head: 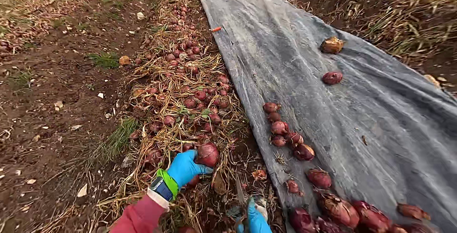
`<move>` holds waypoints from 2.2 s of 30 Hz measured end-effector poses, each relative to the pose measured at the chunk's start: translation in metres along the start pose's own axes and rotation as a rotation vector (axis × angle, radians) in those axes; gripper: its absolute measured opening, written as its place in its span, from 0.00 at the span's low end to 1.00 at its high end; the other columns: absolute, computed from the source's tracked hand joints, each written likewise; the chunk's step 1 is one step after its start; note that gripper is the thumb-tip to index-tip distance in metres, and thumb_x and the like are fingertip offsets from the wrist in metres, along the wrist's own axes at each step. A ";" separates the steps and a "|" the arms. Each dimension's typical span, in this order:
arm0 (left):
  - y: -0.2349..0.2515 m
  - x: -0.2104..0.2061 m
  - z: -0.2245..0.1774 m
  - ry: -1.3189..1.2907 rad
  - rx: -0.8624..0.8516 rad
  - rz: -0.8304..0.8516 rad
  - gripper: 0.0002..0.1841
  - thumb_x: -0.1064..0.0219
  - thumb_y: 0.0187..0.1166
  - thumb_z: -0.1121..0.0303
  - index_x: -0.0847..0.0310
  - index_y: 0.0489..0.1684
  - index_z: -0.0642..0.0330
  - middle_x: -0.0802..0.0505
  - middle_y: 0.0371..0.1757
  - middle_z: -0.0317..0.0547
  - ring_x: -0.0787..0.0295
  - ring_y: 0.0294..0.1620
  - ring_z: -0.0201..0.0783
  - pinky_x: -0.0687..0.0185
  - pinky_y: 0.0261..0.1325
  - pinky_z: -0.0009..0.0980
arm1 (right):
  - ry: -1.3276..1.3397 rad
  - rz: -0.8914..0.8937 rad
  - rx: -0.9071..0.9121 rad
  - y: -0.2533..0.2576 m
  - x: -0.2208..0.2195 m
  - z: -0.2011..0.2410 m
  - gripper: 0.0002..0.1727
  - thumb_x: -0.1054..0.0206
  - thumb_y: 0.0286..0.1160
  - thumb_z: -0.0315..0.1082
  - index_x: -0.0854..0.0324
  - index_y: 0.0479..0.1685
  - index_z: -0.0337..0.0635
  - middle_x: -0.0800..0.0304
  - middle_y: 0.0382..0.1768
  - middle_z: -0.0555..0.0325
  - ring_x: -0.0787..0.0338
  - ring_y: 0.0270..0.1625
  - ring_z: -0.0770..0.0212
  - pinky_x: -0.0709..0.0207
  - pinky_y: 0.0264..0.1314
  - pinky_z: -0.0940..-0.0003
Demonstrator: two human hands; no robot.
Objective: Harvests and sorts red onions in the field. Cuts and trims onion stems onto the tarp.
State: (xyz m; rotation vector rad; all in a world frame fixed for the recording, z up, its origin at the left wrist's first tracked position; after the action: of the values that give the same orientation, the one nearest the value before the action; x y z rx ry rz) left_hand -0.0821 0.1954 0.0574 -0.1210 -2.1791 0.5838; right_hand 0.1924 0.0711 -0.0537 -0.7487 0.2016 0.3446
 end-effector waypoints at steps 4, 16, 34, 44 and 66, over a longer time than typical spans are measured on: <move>-0.107 -0.057 -0.015 0.120 -0.126 0.375 0.40 0.20 0.55 0.28 0.11 0.54 0.55 0.05 0.47 0.48 0.07 0.54 0.48 0.14 0.63 0.58 | -0.140 0.159 0.280 -0.023 -0.055 0.033 0.52 0.59 0.60 0.90 0.21 0.40 0.45 0.15 0.16 0.59 0.16 0.14 0.60 0.17 0.18 0.61; -0.049 -0.093 -0.047 0.236 0.009 0.428 0.39 0.24 0.54 0.23 0.08 0.51 0.46 0.04 0.47 0.41 0.07 0.54 0.43 0.14 0.63 0.55 | -0.117 -0.016 0.029 0.010 0.026 0.039 0.43 0.70 0.86 0.71 0.21 0.34 0.44 0.22 0.11 0.58 0.23 0.10 0.61 0.22 0.15 0.62; 0.101 -0.067 -0.039 0.484 0.064 0.000 0.18 0.41 0.87 0.52 0.11 0.64 0.47 0.05 0.58 0.54 0.09 0.64 0.59 0.19 0.65 0.69 | 0.238 -0.374 0.223 -0.039 0.127 0.040 0.51 0.87 0.84 0.69 0.21 0.42 0.40 0.23 0.11 0.56 0.24 0.09 0.59 0.23 0.09 0.61; 0.119 -0.106 0.078 0.596 0.300 0.110 0.35 0.15 0.55 0.62 0.18 0.69 0.60 0.11 0.66 0.62 0.11 0.65 0.63 0.14 0.62 0.66 | 0.237 -0.266 -0.135 -0.001 0.073 -0.043 0.54 0.87 0.82 0.71 0.19 0.49 0.37 0.20 0.13 0.49 0.19 0.12 0.54 0.19 0.14 0.58; -0.055 -0.058 -0.041 0.304 0.102 0.122 0.31 0.27 0.66 0.30 0.09 0.51 0.47 0.03 0.43 0.41 0.05 0.49 0.44 0.11 0.57 0.57 | -0.278 0.096 0.060 -0.011 0.030 0.012 0.39 0.67 0.91 0.61 0.15 0.49 0.41 0.17 0.17 0.56 0.19 0.14 0.60 0.19 0.18 0.62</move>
State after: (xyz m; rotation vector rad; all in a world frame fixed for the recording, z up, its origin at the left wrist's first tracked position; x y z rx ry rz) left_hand -0.0072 0.1454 0.0618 -0.2718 -1.8528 0.6969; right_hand 0.2247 0.0793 -0.0472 -0.6253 -0.0150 0.5271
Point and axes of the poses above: each hand's wrist, its own y-axis towards the middle knuckle, its own x-axis out of the back of the hand, z = x × y, the point moved 8 cm from there along y, towards the middle knuckle
